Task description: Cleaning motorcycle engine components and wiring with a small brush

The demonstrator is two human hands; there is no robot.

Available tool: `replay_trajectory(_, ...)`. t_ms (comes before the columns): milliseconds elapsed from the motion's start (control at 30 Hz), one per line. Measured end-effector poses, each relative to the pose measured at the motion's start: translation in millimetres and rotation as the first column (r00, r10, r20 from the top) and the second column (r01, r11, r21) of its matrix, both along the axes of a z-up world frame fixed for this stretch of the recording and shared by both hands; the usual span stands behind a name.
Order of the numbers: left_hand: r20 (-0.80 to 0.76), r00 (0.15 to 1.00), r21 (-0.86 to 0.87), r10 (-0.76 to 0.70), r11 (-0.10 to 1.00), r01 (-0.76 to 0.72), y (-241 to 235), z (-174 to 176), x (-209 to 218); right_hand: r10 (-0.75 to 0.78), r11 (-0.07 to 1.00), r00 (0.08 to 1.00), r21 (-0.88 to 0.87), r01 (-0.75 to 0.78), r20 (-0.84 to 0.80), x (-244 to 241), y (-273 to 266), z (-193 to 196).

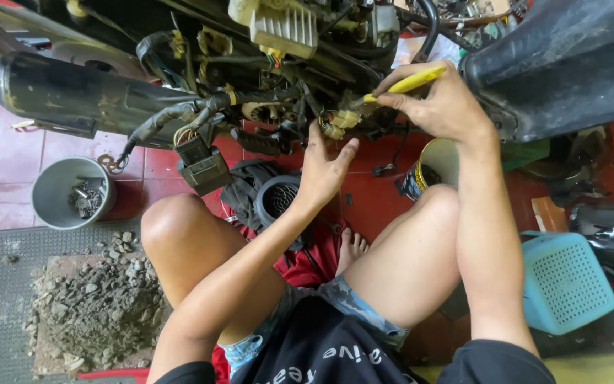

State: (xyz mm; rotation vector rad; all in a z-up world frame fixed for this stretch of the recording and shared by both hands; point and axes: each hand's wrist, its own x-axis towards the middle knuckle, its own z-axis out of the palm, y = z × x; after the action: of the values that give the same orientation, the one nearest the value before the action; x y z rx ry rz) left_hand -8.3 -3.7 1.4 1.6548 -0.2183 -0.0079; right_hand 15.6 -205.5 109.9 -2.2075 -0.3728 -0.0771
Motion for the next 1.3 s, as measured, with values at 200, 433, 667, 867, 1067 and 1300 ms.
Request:
replay_trajectory(200,-0.081,0.996,-0.026,-0.029,0.999,0.027,-0.2,-6.8,-1.8,-0.005,0.997,0.994,-0.073,0.014,0.112,-6.6,-6.2,10.0)
replay_trajectory(433,-0.144,0.985,-0.096,-0.091,0.992,0.078,-2.5,-22.6,-8.7,-0.081,0.996,0.99,-0.035,0.078,-0.119,-8.4,-1.7,6.2)
replay_trajectory(667,-0.592,0.801,-0.184,-0.091,0.983,-0.025,-12.5,-63.8,-17.5,0.061,0.998,0.996,0.008,-0.062,0.066,-9.1,-1.7,5.2)
replay_trajectory(867,-0.601,0.799,-0.154,0.0,0.981,-0.116,-5.5,-52.6,-3.9,0.073,0.997,0.98,0.0,-0.074,0.186,-12.8,-3.3,9.7)
replay_trajectory(1067,-0.536,0.844,-0.157,-0.023,0.985,-0.073,-8.6,-54.4,-3.2,0.027,0.995,0.987,-0.094,-0.013,0.157,-12.9,-3.2,6.3)
replay_trajectory(1300,-0.361,0.933,-0.027,-0.007,1.0,-0.003,-4.6,-55.1,1.7,0.036,0.99,0.998,-0.135,-0.029,0.049,-13.9,-0.8,8.6)
